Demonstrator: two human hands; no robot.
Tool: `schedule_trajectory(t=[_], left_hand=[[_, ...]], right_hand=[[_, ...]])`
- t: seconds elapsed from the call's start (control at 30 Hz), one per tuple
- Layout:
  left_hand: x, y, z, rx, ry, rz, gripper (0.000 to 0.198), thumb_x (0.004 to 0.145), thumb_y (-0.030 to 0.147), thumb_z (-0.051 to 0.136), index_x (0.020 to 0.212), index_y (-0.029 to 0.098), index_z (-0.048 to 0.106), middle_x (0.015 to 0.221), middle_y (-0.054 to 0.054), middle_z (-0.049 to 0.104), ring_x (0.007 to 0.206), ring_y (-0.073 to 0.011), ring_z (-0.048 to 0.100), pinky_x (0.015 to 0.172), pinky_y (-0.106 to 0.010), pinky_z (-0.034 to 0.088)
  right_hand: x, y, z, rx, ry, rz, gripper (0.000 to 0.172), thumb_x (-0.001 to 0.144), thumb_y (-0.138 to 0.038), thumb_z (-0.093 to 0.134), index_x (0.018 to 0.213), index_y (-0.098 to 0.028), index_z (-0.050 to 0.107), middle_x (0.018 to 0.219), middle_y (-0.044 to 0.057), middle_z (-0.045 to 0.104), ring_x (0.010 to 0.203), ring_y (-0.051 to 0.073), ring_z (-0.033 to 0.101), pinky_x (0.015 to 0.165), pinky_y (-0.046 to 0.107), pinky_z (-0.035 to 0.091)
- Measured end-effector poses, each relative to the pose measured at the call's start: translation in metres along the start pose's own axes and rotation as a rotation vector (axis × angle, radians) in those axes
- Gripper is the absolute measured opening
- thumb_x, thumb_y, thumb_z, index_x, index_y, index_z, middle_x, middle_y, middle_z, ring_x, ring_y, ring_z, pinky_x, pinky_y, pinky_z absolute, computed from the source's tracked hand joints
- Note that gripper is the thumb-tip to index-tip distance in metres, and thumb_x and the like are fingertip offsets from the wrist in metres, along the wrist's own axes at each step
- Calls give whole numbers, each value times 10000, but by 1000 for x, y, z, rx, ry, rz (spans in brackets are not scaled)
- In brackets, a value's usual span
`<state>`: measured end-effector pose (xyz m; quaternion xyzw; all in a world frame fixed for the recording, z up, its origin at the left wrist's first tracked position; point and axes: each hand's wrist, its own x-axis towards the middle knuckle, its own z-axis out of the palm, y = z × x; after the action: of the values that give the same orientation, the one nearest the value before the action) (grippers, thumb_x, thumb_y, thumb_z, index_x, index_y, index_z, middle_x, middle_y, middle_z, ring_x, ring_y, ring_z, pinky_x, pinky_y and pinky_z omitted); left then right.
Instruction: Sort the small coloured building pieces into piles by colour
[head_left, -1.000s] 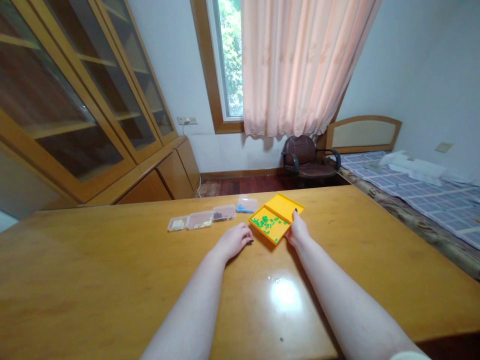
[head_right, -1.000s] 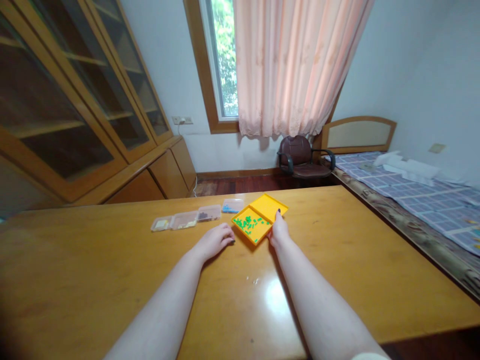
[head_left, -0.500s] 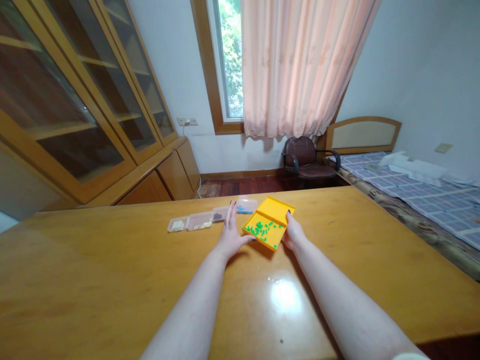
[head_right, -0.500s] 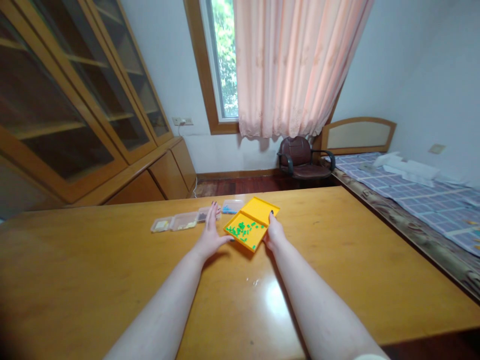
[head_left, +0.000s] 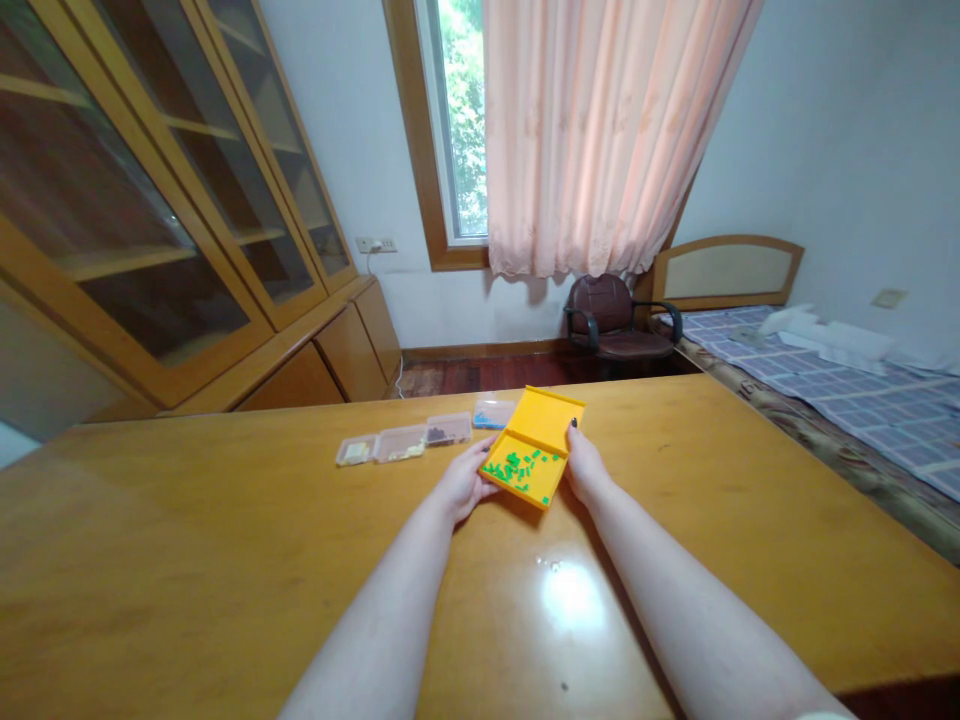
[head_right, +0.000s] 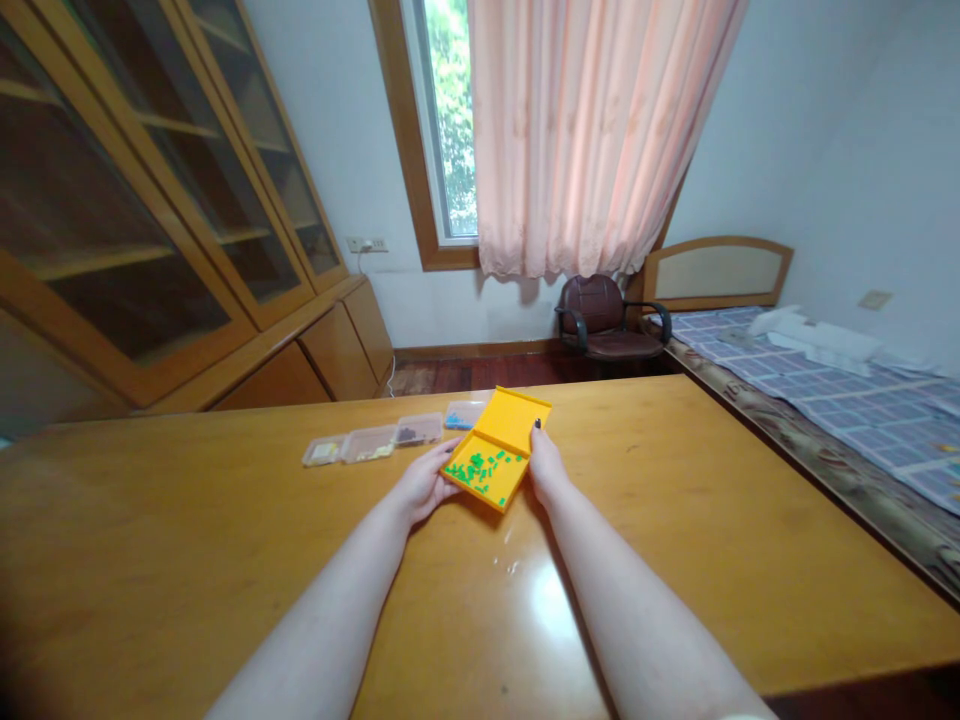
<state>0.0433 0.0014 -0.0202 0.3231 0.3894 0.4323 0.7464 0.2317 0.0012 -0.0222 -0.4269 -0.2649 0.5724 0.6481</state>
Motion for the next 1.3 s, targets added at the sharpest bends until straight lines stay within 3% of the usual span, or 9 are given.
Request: schedule_trajectory(t=[0.17, 0.27, 0.5, 0.67, 0.87, 1.0, 1.07, 1.17, 1.3], left_hand=[[-1, 3, 3, -14, 62, 13, 498, 781, 83, 495, 1270, 175, 490, 971, -120, 705, 750, -196, 692, 625, -339, 577], [-2, 4, 4, -20, 105, 19, 515, 782, 76, 482, 1286, 175, 470, 923, -110, 710, 713, -188, 690, 608, -336, 576], [0, 7, 0, -118, 165, 50, 353, 817, 102, 483, 1158, 158, 554, 869, -76, 715, 691, -165, 686, 643, -328, 575], [0, 12, 1, -195, 222, 4, 271, 891, 175, 413, 1096, 122, 582, 848, -90, 719, 712, -173, 686, 665, -322, 572], [-2, 18, -2, -185, 182, -2, 552, 936, 506, 265, 1083, 96, 603, 897, -143, 712, 767, -218, 685, 639, -346, 567], [-1, 16, -3, -133, 159, 52, 288, 885, 259, 465, 1107, 131, 597, 971, -113, 706, 771, -180, 682, 666, -313, 567], [0, 14, -1, -107, 167, 101, 352, 828, 127, 496, 1170, 170, 566, 1039, -101, 691, 786, -170, 683, 690, -321, 569], [1, 10, 3, -103, 225, 152, 485, 796, 68, 488, 1256, 219, 498, 1128, -101, 659, 810, -170, 683, 720, -352, 571], [8, 3, 1, -39, 283, 182, 441, 810, 93, 483, 1235, 209, 516, 1148, -111, 649, 862, -192, 676, 757, -379, 560]], right_hand=[[-2, 1, 0, 3, -300, -35, 563, 837, -626, 453, 1145, -181, 608, 1235, 98, 615, 1128, 272, 587, 961, 420, 466], [-4, 1, -2, 10, -386, -35, 592, 799, -638, 515, 1147, -168, 608, 1224, 120, 619, 1120, 290, 588, 971, 447, 446], [-8, -6, -4, -83, -327, -2, 436, 624, -422, 789, 981, -202, 674, 1097, 89, 682, 1020, 253, 633, 926, 409, 476], [-15, -10, 0, -87, -427, 17, 425, 582, -320, 821, 968, -227, 668, 1129, 61, 658, 1016, 218, 634, 919, 369, 487], [-13, -3, -1, -139, -402, 106, 487, 614, -271, 803, 1061, -192, 625, 1033, 99, 691, 898, 227, 675, 809, 363, 539], [-8, 0, -3, -127, -352, 97, 587, 643, -256, 784, 1180, -215, 549, 1087, 101, 672, 895, 225, 677, 783, 367, 553], [-6, 2, -3, -133, -278, 61, 581, 665, -281, 765, 1193, -221, 529, 1162, 110, 636, 958, 233, 662, 829, 386, 543], [-4, 9, -4, -247, -252, -40, 662, 657, -303, 754, 1255, -221, 483, 1287, 130, 551, 1109, 259, 591, 940, 432, 486], [-5, 20, -6, -697, -324, -269, 918, 508, -232, 813, 1343, -189, 432, 1463, 147, 338, 1378, 294, 262, 1119, 464, 261]])
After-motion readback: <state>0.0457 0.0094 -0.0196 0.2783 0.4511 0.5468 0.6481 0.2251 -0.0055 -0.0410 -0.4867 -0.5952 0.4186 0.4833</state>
